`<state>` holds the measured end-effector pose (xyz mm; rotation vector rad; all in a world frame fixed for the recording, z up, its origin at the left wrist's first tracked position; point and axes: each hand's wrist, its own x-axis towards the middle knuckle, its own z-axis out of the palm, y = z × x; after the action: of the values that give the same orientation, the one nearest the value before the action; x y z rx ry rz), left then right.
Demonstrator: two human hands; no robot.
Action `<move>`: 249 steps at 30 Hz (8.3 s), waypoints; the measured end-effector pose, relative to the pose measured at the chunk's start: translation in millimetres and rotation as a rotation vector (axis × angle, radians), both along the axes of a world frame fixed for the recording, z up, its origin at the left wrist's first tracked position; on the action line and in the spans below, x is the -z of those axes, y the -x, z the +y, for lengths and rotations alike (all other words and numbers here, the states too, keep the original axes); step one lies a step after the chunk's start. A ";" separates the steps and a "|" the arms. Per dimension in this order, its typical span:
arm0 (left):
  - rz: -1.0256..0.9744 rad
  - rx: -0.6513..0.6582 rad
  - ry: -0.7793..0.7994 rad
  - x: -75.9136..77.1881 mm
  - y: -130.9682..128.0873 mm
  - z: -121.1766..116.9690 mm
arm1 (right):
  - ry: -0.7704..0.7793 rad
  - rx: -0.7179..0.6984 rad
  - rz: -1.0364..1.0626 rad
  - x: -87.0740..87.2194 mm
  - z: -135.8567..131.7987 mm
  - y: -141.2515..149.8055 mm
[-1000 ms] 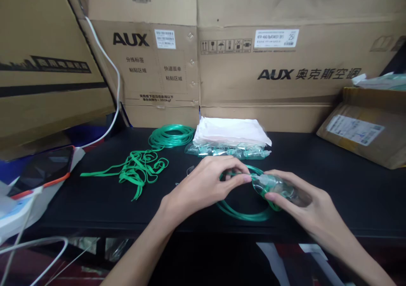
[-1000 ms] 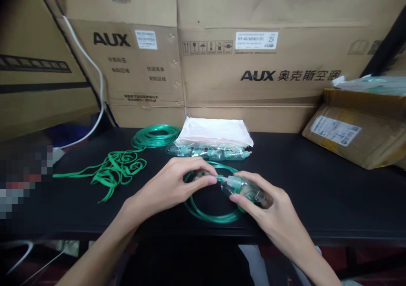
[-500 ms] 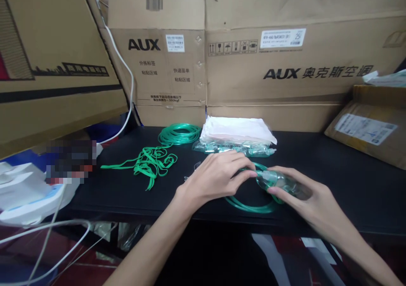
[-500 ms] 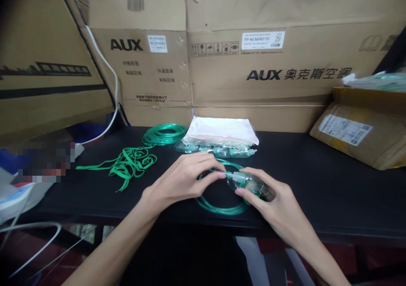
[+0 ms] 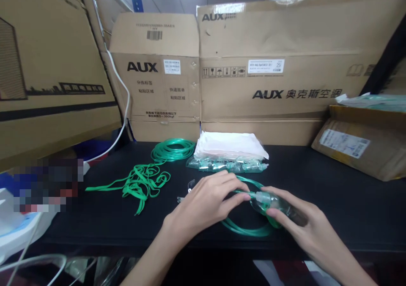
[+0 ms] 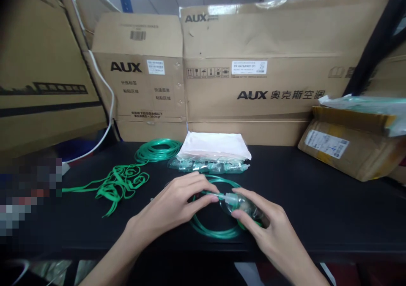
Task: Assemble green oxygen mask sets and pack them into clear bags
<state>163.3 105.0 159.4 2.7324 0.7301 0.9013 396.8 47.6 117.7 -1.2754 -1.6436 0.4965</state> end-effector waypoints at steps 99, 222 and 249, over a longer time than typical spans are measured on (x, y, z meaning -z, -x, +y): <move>0.061 -0.277 0.431 -2.8 9.9 -16.2 | 0.302 -0.245 -0.033 -10.3 24.2 16.9; 0.195 -0.193 -0.240 0.0 -4.8 -12.7 | -0.019 0.024 0.006 -6.5 7.1 22.8; -0.101 -0.221 0.027 10.4 -14.7 -14.2 | 0.146 0.060 0.033 -10.2 5.2 20.9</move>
<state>178.0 90.8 149.0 2.5973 1.0308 1.0561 376.0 52.7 127.9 -1.4116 -1.5595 0.6062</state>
